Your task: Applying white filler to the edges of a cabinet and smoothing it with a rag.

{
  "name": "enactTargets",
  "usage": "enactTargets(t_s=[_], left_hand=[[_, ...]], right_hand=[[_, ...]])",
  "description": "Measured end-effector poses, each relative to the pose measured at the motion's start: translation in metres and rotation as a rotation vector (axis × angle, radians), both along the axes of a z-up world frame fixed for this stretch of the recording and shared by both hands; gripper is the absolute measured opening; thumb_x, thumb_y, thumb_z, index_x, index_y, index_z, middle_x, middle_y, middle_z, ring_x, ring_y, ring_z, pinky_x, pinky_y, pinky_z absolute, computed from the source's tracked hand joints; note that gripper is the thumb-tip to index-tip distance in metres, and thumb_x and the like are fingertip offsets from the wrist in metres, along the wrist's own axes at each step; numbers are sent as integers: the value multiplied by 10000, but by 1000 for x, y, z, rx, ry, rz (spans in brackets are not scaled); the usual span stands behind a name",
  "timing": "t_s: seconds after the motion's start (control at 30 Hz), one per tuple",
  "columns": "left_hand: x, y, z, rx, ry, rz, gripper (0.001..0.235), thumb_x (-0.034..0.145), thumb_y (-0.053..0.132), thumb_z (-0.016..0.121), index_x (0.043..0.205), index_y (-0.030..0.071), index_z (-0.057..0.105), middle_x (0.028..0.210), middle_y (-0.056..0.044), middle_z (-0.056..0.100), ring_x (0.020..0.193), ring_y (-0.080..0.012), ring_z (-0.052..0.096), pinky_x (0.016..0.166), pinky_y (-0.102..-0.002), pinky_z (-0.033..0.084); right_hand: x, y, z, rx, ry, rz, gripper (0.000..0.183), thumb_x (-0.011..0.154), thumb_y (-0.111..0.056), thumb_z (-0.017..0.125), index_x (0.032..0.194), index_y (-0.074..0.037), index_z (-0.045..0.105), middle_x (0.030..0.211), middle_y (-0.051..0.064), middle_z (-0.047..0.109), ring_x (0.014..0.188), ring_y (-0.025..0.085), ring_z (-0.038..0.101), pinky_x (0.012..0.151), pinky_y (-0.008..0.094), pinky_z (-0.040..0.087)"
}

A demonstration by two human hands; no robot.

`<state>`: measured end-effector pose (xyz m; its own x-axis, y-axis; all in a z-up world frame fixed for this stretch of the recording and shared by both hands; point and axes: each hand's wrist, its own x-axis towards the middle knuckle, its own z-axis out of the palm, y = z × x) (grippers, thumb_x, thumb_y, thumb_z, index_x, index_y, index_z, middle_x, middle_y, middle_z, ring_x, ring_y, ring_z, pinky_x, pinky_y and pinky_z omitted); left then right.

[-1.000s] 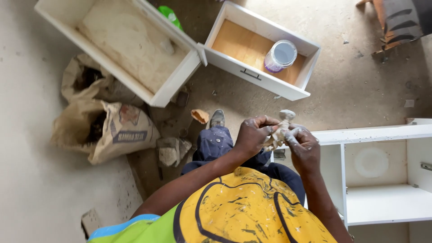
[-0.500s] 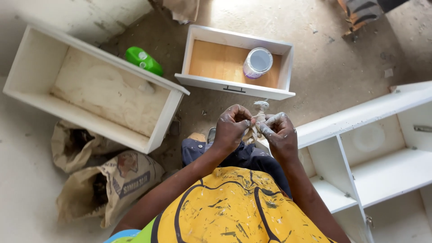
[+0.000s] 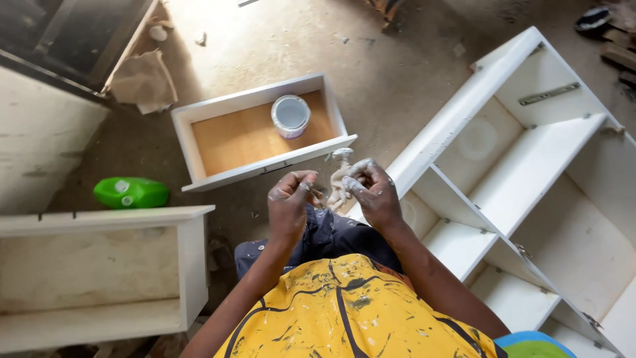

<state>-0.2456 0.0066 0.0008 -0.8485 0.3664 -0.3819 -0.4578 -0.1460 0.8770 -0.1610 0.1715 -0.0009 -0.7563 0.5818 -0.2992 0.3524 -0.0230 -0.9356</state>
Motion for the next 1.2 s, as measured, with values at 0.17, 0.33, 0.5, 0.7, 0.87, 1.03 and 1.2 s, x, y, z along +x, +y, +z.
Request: enactTargets(t_s=[0.17,0.33,0.5,0.7,0.87,1.03,1.2], left_hand=[[-13,45,-1,-15,19,-18,201,1016,98,614,1153,-7,718,667,-127,696,686,-144,712,672,-247,575],[-23,73,-8,-66,8,-137,239,1027,72,553,1210,11,694,856,-115,775,816,-104,720,685,-198,565],[-49,96,-4,-99,11,-305,265,933,148,754,1172,33,754,931,-87,779,856,-89,669,707,-232,571],[-96,116,10,-167,129,-560,458,881,348,833,1208,41,738,1125,-169,725,1011,-224,723,800,-334,598],[-109,156,26,-164,183,-702,642,858,423,836,1330,26,660,1259,-212,615,1097,-317,679,917,-414,580],[-120,231,24,-141,186,-808,589,892,422,810,1296,15,677,1279,-227,558,1114,-333,661,949,-447,557],[-130,339,-4,-196,215,-816,343,896,243,816,1127,3,734,946,-93,577,904,-206,690,839,-346,562]], right_hand=[[-13,30,14,-11,-19,-1,155,881,-34,796,1003,-28,700,733,85,642,667,129,675,707,306,576],[-20,49,22,-46,-30,-39,177,902,-60,792,1044,-2,703,763,98,626,719,136,671,740,329,569],[-35,60,24,-33,-42,-131,165,917,-49,766,1056,3,695,753,101,671,723,131,677,754,323,568],[-59,69,16,-28,58,-228,147,930,-34,746,1053,19,685,754,110,663,726,134,671,746,318,575],[-63,89,13,-22,107,-320,109,950,-32,729,1035,18,684,733,132,681,726,150,692,730,317,575],[-53,142,9,44,70,-406,125,947,-74,746,1034,0,697,727,145,677,699,170,670,675,331,558],[-40,243,-31,16,90,-554,139,924,-68,764,1032,-2,707,733,98,667,717,122,614,704,287,539]])
